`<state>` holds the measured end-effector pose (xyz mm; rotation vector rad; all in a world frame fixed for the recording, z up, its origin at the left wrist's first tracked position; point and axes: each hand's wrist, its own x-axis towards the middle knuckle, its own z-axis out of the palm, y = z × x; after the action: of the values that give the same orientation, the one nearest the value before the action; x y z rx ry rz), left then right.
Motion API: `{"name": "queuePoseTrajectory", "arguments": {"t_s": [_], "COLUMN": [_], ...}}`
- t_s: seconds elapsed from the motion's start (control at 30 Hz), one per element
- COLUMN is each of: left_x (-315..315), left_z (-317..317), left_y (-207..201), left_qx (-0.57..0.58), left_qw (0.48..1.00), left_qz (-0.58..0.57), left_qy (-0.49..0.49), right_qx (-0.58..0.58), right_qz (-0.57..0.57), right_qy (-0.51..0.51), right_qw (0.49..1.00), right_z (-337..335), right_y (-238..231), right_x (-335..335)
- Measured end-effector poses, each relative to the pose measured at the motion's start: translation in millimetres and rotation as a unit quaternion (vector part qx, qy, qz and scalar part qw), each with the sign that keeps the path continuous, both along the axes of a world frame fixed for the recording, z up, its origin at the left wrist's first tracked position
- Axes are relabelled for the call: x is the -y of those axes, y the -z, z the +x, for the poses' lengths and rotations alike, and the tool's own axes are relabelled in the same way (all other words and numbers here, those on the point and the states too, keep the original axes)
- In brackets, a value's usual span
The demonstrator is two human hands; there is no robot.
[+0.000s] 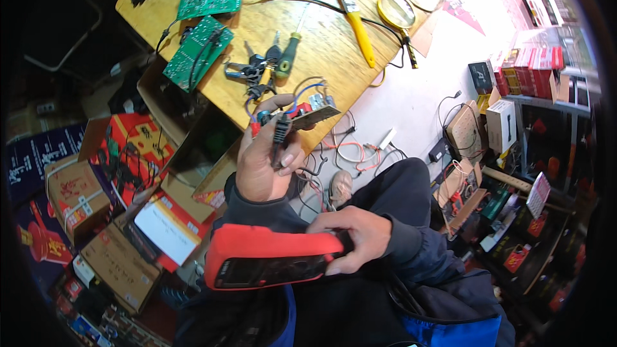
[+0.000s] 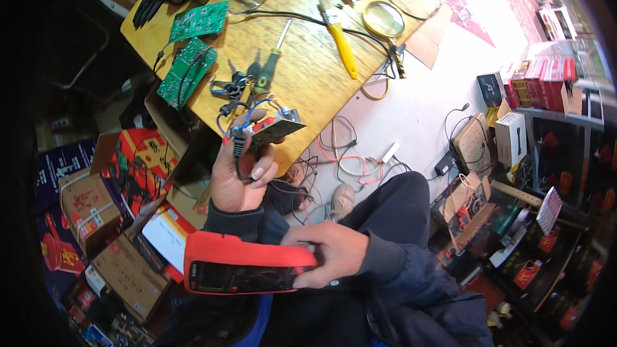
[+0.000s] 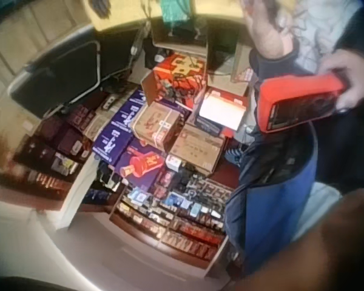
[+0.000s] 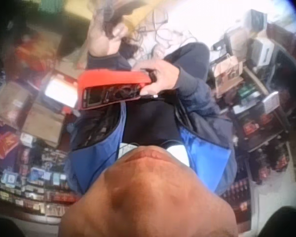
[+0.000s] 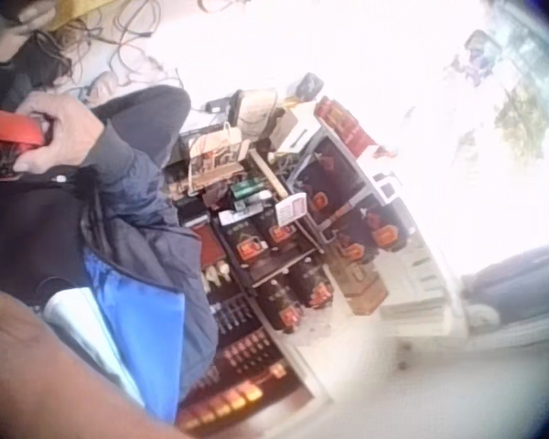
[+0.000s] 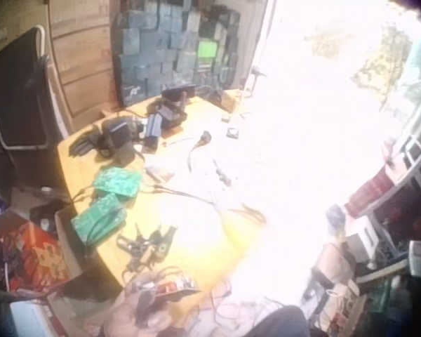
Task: The person holds a circuit board and a multimeter, then walks into a workshop and sits on the floor. They use the multimeter probes to test points on the circuit board while occasionally using a magnifying glass to inspect components.
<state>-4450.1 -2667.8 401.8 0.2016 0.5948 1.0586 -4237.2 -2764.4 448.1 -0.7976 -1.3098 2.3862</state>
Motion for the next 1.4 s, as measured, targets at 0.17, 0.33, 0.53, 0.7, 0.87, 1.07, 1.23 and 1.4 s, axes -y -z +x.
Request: {"name": "queuePoseTrajectory", "arguments": {"t_s": [0.17,0.33,0.53,0.7,0.87,1.07,1.23,1.4], "left_x": [21.5,82.9,110.4,98.3,53.4,11.3,37.8,33.7], "left_z": [-2.6,-10.4,-22.4,-28.4,-18.5,-3.0,-25.2,-52.3], "left_y": [38.7,53.2,51.0,38.7,26.2,45.8,79.1,78.7], "left_qx": [0.012,0.032,-0.007,-0.036,-0.051,-0.004,0.029,0.001], "left_qw": [0.994,0.992,0.984,0.979,0.965,0.962,0.965,0.969], "left_qz": [0.107,0.104,0.154,0.166,0.225,0.256,0.260,0.247], "left_qy": [-0.018,-0.066,-0.087,-0.110,-0.126,-0.096,-0.017,0.007], "right_qx": [-0.041,-0.049,-0.140,-0.082,-0.118,-0.093,-0.052,0.116], "right_qz": [0.039,-0.029,-0.014,0.097,0.155,0.172,0.015,-0.188], "right_qy": [0.148,0.291,0.453,0.543,0.611,0.613,0.594,0.615], "right_qw": [0.987,0.955,0.880,0.830,0.767,0.765,0.803,0.757], "right_z": [49.1,70.0,100.9,127.9,151.1,165.0,148.2,105.8], "right_y": [46.8,45.1,36.0,33.1,19.2,26.7,122.3,235.1], "right_x": [66.8,158.5,203.0,196.0,157.2,113.8,92.8,57.1]}}
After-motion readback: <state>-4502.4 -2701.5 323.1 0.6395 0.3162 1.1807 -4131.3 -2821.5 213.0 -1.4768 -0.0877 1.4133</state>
